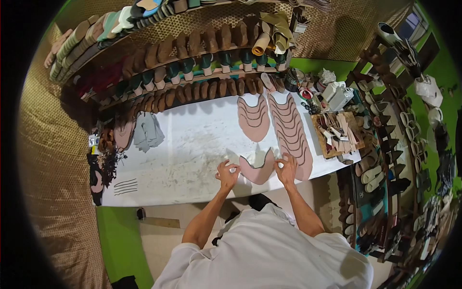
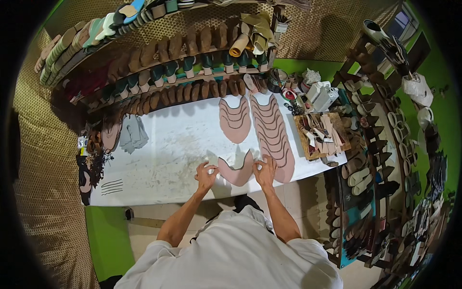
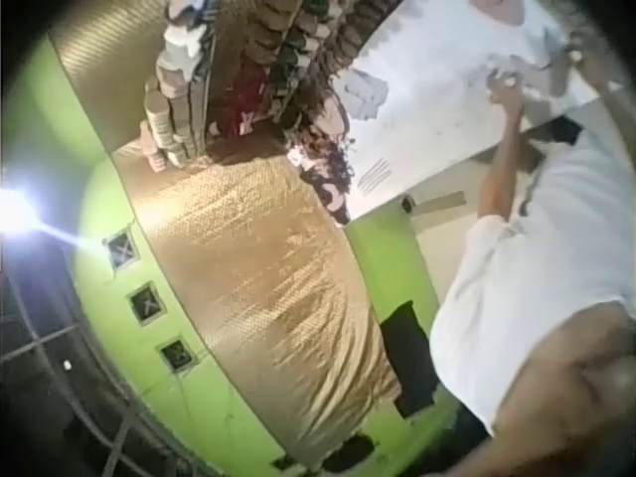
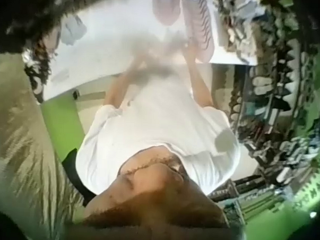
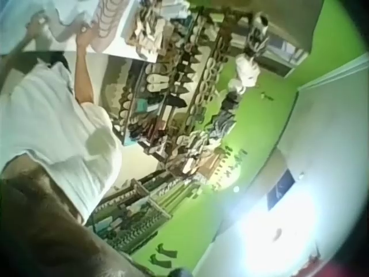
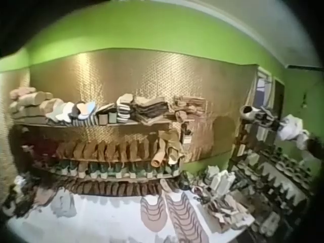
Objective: Organizing and aligning shoe upper components on a workbench.
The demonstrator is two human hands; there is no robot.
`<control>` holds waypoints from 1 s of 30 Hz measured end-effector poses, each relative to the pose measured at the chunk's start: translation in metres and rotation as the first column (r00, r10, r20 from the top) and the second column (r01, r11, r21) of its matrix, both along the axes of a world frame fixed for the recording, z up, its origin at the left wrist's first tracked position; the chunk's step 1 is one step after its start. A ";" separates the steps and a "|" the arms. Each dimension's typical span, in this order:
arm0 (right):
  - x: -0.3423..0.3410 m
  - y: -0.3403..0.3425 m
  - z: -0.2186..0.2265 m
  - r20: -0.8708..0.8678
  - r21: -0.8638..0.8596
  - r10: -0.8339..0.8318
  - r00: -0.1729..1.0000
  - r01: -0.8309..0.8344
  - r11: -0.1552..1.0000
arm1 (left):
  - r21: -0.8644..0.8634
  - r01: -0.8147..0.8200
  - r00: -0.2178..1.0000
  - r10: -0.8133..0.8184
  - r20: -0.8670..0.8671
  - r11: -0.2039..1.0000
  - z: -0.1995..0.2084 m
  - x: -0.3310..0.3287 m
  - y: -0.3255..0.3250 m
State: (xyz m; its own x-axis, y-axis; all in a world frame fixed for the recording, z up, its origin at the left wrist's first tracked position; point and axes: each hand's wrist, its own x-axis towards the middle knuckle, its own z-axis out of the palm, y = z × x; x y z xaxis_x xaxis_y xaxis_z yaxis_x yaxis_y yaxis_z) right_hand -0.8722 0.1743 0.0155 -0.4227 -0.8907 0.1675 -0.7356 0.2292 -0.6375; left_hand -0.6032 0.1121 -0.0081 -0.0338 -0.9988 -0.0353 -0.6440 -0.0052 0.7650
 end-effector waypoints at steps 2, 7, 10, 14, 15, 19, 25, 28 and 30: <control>-0.009 -0.020 -0.003 -0.052 -0.003 0.004 0.999 -0.004 1.000 | 0.018 -0.019 0.998 0.018 0.057 1.000 -0.007 -0.015 -0.020; -0.031 -0.074 -0.012 -0.027 0.013 0.044 0.999 -0.044 0.999 | -0.019 -0.067 0.995 0.068 0.069 0.998 -0.026 -0.039 -0.073; -0.039 -0.101 -0.019 0.027 0.003 0.086 0.996 -0.086 0.996 | 0.011 -0.091 0.993 0.090 0.069 0.996 -0.023 -0.046 -0.103; -0.044 -0.131 -0.019 -0.003 0.078 0.057 0.998 -0.057 0.995 | 0.059 -0.100 0.988 0.092 0.126 0.993 -0.015 -0.056 -0.136; -0.046 -0.139 -0.020 0.019 0.049 0.081 0.997 -0.082 0.995 | 0.063 -0.105 0.987 0.097 0.130 0.992 -0.015 -0.057 -0.143; -0.052 -0.159 -0.029 0.041 -0.023 0.086 0.995 -0.085 0.996 | 0.073 -0.088 0.987 0.077 0.141 0.993 -0.016 -0.063 -0.164; -0.052 -0.173 -0.029 0.028 0.063 0.091 0.995 -0.093 0.994 | 0.093 -0.098 0.986 0.084 0.143 0.991 -0.023 -0.063 -0.179; -0.053 -0.176 -0.028 0.018 0.058 0.069 0.997 -0.070 0.996 | 0.143 -0.112 0.983 0.088 0.161 0.983 -0.017 -0.069 -0.182; -0.054 -0.177 -0.027 0.027 0.067 0.065 0.998 -0.067 0.996 | 0.160 -0.117 0.982 0.090 0.166 0.980 -0.016 -0.070 -0.184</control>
State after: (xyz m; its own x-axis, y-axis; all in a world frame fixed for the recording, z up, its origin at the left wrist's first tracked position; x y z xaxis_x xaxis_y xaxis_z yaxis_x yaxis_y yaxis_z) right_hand -0.9258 -0.0031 -0.0117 -0.3661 -0.9256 0.0959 -0.7344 0.2240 -0.6407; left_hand -0.6731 -0.0715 -0.0245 0.0891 -0.9758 -0.1998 -0.7453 -0.1984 0.6365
